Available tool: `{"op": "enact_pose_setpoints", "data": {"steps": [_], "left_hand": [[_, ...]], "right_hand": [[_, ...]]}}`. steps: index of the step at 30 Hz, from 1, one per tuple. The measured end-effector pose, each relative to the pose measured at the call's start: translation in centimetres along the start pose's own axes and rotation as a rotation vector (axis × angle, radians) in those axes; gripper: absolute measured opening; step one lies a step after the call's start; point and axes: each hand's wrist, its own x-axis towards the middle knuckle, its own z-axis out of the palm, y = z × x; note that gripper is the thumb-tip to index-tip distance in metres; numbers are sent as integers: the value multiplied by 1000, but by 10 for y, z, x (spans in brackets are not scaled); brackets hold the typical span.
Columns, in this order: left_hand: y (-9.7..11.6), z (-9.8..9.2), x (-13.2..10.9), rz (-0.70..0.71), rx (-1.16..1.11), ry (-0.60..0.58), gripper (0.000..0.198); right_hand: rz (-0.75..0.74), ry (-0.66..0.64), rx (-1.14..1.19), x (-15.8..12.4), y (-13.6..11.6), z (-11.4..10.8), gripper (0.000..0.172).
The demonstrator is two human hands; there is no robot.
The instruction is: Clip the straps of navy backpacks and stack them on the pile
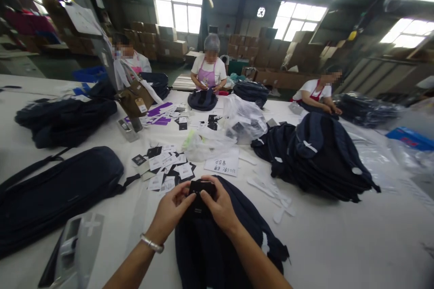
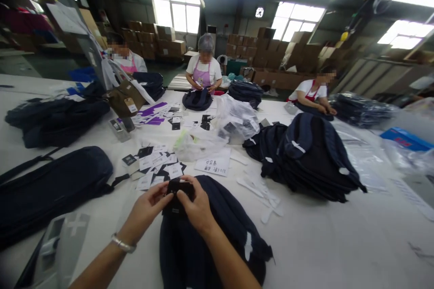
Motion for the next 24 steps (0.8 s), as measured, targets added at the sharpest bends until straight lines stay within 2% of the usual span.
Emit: {"op": "enact_pose_setpoints", "data": {"steps": [3, 6, 9, 11, 13, 15, 17, 20, 22, 24], "left_hand": [[-13, 27, -11, -6, -145, 11, 58], [-21, 31, -13, 27, -18, 8, 57], [-21, 14, -9, 97, 269, -56, 35], [-18, 1, -5, 80, 381, -152, 17], [-15, -8, -2, -21, 382, -233, 23], [-18, -10, 5, -139, 311, -249, 30], [-29, -8, 19, -225, 198, -249, 34], [-62, -2, 58, -279, 35, -248, 40], [-91, 0, 94, -303, 96, -176, 41], [-122, 2, 132, -347, 269, -102, 33]], "right_hand": [[53, 105, -17, -6, 4, -6, 49], [78, 106, -87, -9, 10, -23, 44], [48, -23, -196, -12, 14, -43, 32], [59, -175, -203, -16, 15, -51, 26], [110, -340, -155, -18, 18, -55, 21], [176, -423, -93, -16, 26, -57, 19], [251, -371, -45, -8, 40, -59, 20], [389, -174, -33, 15, 68, -66, 24], [458, -59, -67, 35, 88, -73, 28], [457, 21, -149, 55, 105, -78, 30]]}}
